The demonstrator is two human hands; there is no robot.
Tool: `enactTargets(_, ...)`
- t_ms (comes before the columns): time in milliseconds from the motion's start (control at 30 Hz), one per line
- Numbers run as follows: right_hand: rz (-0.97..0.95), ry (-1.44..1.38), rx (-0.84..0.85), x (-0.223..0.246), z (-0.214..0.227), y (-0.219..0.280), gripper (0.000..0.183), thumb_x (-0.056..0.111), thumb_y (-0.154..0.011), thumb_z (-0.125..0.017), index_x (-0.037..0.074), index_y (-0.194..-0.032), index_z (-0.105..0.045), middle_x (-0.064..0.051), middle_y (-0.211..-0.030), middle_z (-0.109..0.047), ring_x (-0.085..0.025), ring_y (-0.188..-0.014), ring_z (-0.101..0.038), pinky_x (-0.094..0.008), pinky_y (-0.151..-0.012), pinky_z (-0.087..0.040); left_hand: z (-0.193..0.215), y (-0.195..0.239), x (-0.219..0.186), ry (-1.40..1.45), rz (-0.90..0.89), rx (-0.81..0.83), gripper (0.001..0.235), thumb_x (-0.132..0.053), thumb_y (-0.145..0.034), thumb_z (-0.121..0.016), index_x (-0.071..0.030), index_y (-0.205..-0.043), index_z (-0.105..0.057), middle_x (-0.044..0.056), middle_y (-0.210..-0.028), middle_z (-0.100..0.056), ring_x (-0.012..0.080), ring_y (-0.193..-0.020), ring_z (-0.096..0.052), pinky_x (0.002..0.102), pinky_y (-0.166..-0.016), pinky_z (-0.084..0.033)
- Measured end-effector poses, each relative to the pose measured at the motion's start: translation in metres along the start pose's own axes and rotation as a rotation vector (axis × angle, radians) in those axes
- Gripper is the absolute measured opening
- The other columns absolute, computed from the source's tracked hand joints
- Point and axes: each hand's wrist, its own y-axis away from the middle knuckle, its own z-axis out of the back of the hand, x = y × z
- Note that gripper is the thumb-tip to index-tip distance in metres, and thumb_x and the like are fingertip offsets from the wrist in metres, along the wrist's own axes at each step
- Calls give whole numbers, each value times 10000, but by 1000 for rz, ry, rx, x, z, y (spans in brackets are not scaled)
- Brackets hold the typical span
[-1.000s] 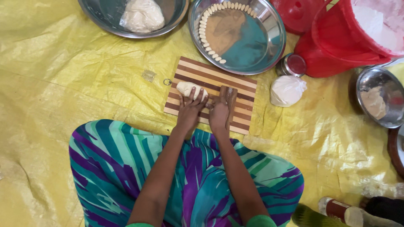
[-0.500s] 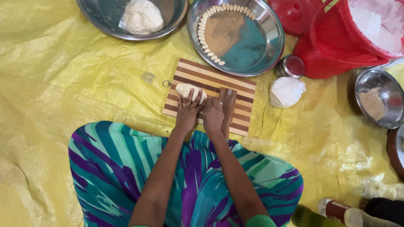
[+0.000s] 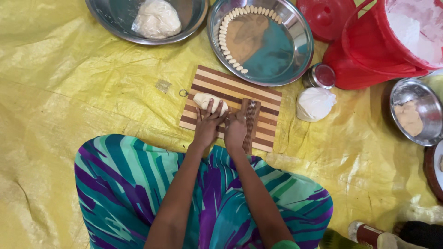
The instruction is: The person sits on a yellow tarp and repeatedly pinches off small pieces of dough, rolls them into balls between the palms, and places them on a metal tray. The person also uses a wooden rolling pin to flatten a larger piece of dough on a striped wooden board.
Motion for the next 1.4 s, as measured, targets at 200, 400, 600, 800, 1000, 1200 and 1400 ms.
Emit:
enactTargets(200,81,52,-5,4,4,-1,122,92,-842,-714,25,-944,-723,-125,-1019,-643,-366,-936,-645,-471,-805,-540,5,0,-4,-155,-3,27,746,-28,-838,-634,-323,-1511,-511,-62,-1700,-216,239,-1580,-123,690,-1214,-72)
enactTargets(400,110,84,57,6,17,5,136,108,-828,-730,16,-927,-736,-147,-1051,-654,-378,-952,-647,-476,-819,-543,1,0,-8,-267,21,121,740,-73,-842,-646,-366,-1500,-474,-44,-1703,-176,255,-1577,-104,672,-1220,-68)
enactTargets(600,-216,-252,89,-5,30,27,147,106,-873,-738,-4,-969,-754,-182,-999,-690,-349,-872,-704,-433,-765,-553,-11,8,-3,-289,105,203,610,-87,-911,-644,-398,-1426,-545,-47,-1721,-263,302,-1647,-148,591,-1301,-75)
enactTargets(800,-70,-519,-27,20,41,80,315,-132,-838,-561,-6,-1061,-745,-152,-1049,-708,-253,-935,-710,-342,-812,-571,-29,12,-15,1312,166,-105,570,-170,-1159,-502,-121,-1690,-299,235,-1701,-446,291,-1578,-387,331,-1241,-334)
enactTargets(1000,19,-514,-44,60,97,83,237,-75,-863,-611,60,-937,-792,-126,-1208,-687,-283,-1134,-682,-349,-964,-559,39,32,-48,1794,362,47,837,-101,-893,-628,-190,-1627,-235,146,-1642,-299,262,-1469,-428,329,-1024,-492)
enactTargets(1200,205,-503,-50,89,143,81,464,355,-1098,-394,170,-1520,-450,-128,-1683,-300,-325,-1579,-289,-462,-1268,-264,58,57,-129,1797,420,266,647,-441,-1113,-386,-126,-1653,-220,133,-1716,-264,244,-1514,-342,350,-1177,-356)
enactTargets(1400,187,-735,88,118,166,80,676,550,-1091,-217,180,-1654,-158,-63,-1788,-44,-282,-1650,-99,-475,-1298,-199,74,60,-155,2011,133,130,714,-553,-1058,-279,-229,-1669,-103,14,-1756,-140,247,-1590,-190,440,-1273,-134)
